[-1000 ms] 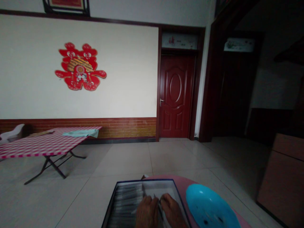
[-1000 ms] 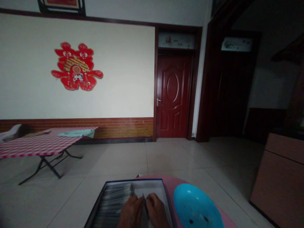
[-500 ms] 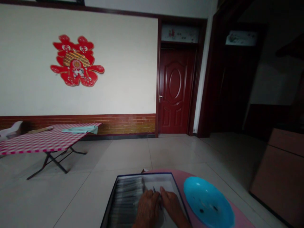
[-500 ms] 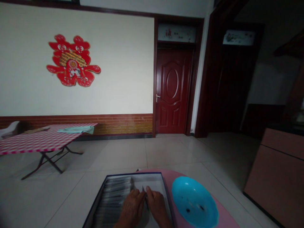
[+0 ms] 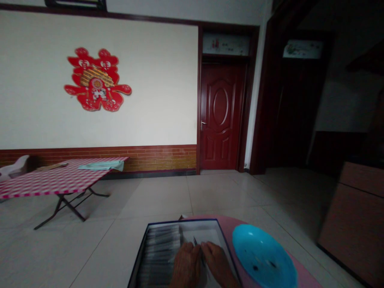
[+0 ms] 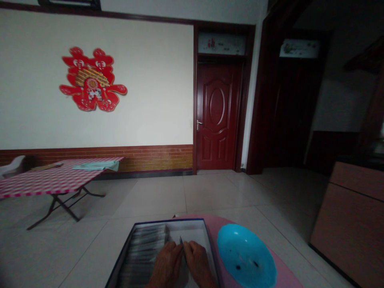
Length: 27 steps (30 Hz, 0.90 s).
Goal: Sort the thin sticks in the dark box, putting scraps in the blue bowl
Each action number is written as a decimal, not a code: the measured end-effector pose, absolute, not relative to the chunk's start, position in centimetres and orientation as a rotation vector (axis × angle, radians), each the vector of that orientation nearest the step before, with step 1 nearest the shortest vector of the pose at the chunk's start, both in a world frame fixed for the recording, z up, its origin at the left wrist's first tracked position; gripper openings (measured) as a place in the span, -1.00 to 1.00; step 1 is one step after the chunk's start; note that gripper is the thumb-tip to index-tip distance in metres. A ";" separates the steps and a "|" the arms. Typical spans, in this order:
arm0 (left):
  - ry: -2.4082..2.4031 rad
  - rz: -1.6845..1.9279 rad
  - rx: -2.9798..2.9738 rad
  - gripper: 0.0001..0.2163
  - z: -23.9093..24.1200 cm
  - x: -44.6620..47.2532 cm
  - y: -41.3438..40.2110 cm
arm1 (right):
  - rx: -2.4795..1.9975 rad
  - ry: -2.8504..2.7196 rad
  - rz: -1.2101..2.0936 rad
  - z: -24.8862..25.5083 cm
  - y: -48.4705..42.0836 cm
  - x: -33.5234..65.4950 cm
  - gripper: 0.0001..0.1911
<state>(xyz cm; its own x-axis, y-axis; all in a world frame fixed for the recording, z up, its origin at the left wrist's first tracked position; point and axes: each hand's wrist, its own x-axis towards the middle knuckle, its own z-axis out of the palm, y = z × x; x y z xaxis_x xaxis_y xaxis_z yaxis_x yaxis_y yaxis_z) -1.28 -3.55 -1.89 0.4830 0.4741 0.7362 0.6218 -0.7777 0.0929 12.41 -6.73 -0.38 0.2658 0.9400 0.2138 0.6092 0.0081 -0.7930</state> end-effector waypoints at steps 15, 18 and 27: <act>-1.062 -1.026 -2.685 -0.82 -1.4 -1.3 -3.4 | -1.743 -1.452 0.514 -1.0 -6.1 12.8 -0.56; -1.072 -1.012 -2.726 -0.82 -1.0 -1.3 -3.2 | -1.709 -1.416 0.585 -1.1 -6.0 12.9 -0.47; -0.983 -1.534 -2.495 -0.78 -0.3 -1.4 -2.8 | -1.612 -1.179 0.586 -0.3 -6.4 13.6 -0.40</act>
